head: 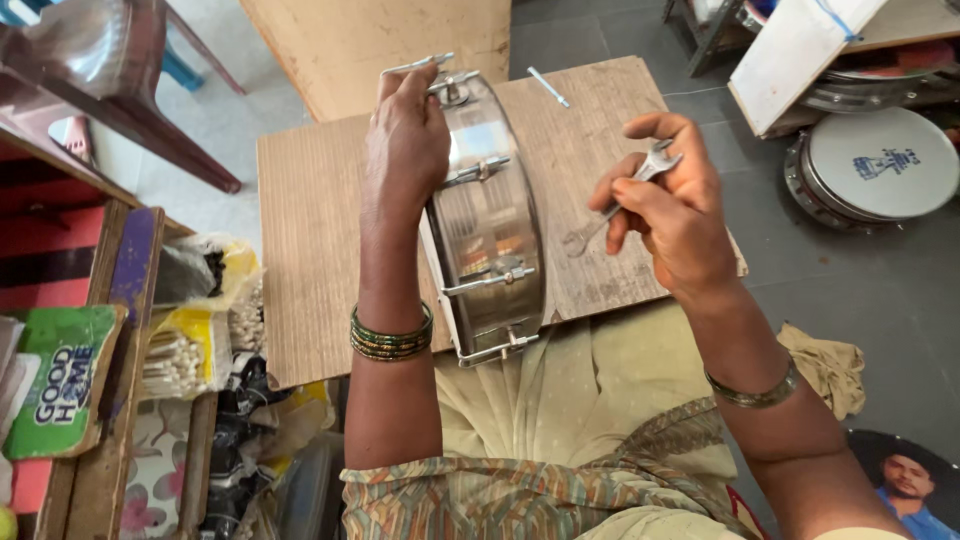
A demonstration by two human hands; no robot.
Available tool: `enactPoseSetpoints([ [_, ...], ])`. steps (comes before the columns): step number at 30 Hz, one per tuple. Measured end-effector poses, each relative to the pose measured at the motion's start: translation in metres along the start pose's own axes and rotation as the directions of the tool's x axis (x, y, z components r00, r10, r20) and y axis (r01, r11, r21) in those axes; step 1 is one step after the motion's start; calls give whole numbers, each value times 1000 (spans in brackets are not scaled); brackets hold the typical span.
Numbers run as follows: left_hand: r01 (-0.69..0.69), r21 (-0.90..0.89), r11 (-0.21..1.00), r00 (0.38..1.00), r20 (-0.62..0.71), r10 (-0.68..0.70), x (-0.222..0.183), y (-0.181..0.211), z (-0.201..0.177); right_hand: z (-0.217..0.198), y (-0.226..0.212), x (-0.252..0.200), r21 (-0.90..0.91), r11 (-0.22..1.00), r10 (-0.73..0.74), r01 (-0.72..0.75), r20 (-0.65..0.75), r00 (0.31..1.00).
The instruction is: The person uses a small wrench and their hands to tighten and adjust the tension rods around the rim of a snare drum.
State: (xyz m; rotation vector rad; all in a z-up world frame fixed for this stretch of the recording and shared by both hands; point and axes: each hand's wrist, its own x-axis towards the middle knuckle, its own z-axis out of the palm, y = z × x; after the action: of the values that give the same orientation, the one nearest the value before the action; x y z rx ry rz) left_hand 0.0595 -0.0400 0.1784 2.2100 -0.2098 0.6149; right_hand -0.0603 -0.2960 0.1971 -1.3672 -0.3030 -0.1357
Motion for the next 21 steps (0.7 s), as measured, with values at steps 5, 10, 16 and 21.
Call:
enactPoseSetpoints([
  [5,-11,25,1000,1000,-20,11,1,-3,5,21,-12,-7,-159,987,15,7,133,991],
  [10,-17,53,998,999,-46,19,2,-3,12,42,-1,10,-274,962,50,12,221,974],
  [16,18,60,998,998,-58,-14,1,6,12,58,-6,24,-407,909,216,-93,268,939],
  [21,29,49,998,995,-93,-24,5,7,21,52,-9,14,-480,876,134,39,321,937],
])
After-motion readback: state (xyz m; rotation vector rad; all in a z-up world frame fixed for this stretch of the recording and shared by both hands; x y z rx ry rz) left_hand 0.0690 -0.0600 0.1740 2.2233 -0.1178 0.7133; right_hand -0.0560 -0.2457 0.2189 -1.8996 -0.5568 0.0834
